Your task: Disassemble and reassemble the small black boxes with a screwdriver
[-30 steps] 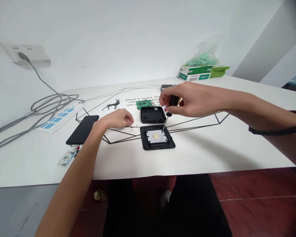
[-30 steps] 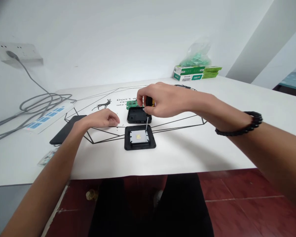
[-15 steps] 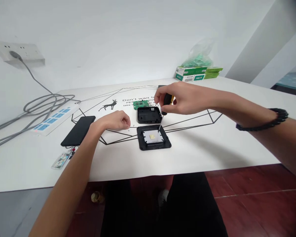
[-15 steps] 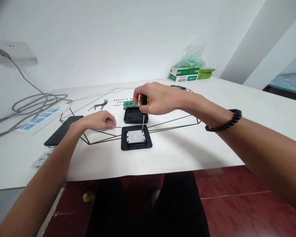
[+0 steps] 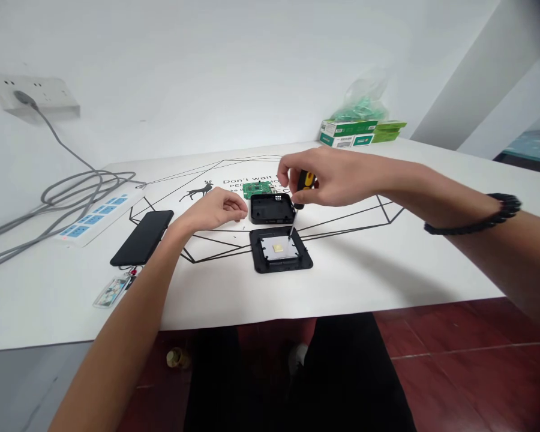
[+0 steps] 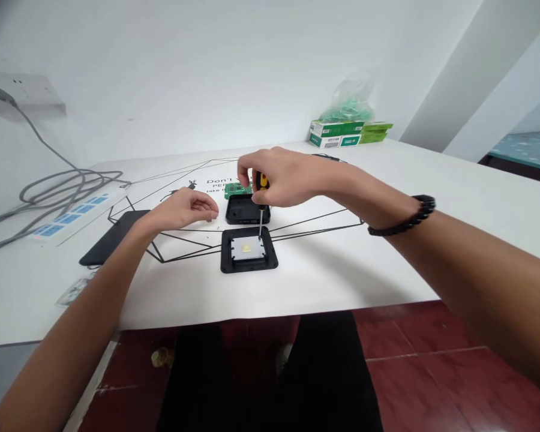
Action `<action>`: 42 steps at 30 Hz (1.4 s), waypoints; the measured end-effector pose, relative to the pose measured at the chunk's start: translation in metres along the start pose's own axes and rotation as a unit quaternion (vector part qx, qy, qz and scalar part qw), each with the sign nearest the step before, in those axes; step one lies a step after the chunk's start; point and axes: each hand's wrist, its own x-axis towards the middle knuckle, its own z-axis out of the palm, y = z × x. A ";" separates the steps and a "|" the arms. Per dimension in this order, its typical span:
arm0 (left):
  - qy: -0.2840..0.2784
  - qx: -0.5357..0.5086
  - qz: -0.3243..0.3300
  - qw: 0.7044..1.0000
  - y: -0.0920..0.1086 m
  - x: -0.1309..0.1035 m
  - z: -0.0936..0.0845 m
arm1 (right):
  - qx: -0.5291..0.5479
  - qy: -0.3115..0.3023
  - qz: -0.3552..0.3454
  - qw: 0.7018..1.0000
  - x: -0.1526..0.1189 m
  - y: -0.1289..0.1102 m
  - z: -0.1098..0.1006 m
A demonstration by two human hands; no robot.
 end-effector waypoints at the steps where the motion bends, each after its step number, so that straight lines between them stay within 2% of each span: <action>1: 0.007 -0.004 0.000 1.000 0.002 0.000 0.001 | -0.005 0.001 0.001 1.000 0.000 0.000 0.000; 4: 0.015 -0.010 0.001 1.000 0.007 0.001 0.003 | -0.023 0.013 0.010 1.000 0.001 -0.001 0.000; 7: 0.022 -0.026 0.005 0.999 0.008 0.002 0.005 | 0.003 -0.021 0.008 1.000 0.001 -0.004 -0.001; 13: 0.094 -0.097 0.019 0.991 0.003 0.003 0.003 | -0.020 -0.016 0.051 0.998 0.003 -0.005 -0.002; 17: 0.112 -0.115 0.016 0.987 0.001 0.005 0.003 | 0.012 -0.033 0.031 0.999 0.001 -0.003 -0.004; 20: 0.118 -0.132 0.025 0.984 0.000 0.007 0.005 | 0.004 -0.040 0.039 0.998 -0.002 -0.004 -0.003; 23: 0.120 -0.144 0.029 0.982 0.000 0.007 0.005 | -0.034 -0.007 0.069 0.997 -0.004 -0.004 -0.003; 28: 0.125 -0.143 0.028 0.981 -0.001 0.006 0.006 | -0.008 -0.046 0.040 0.998 -0.001 0.004 -0.004; 32: 0.120 -0.140 0.026 0.982 -0.002 0.007 0.007 | -0.043 -0.013 0.062 0.997 -0.002 0.007 -0.003; 36: 0.119 -0.147 0.022 0.982 -0.002 0.008 0.008 | -0.022 -0.028 0.045 0.998 -0.005 0.007 -0.003; 39: 0.116 -0.147 0.018 0.982 -0.002 0.008 0.009 | -0.039 -0.006 0.049 0.998 -0.005 0.009 -0.002; 42: 0.117 -0.141 0.013 0.983 -0.002 0.008 0.009 | -0.030 -0.027 0.033 0.999 -0.002 0.010 -0.002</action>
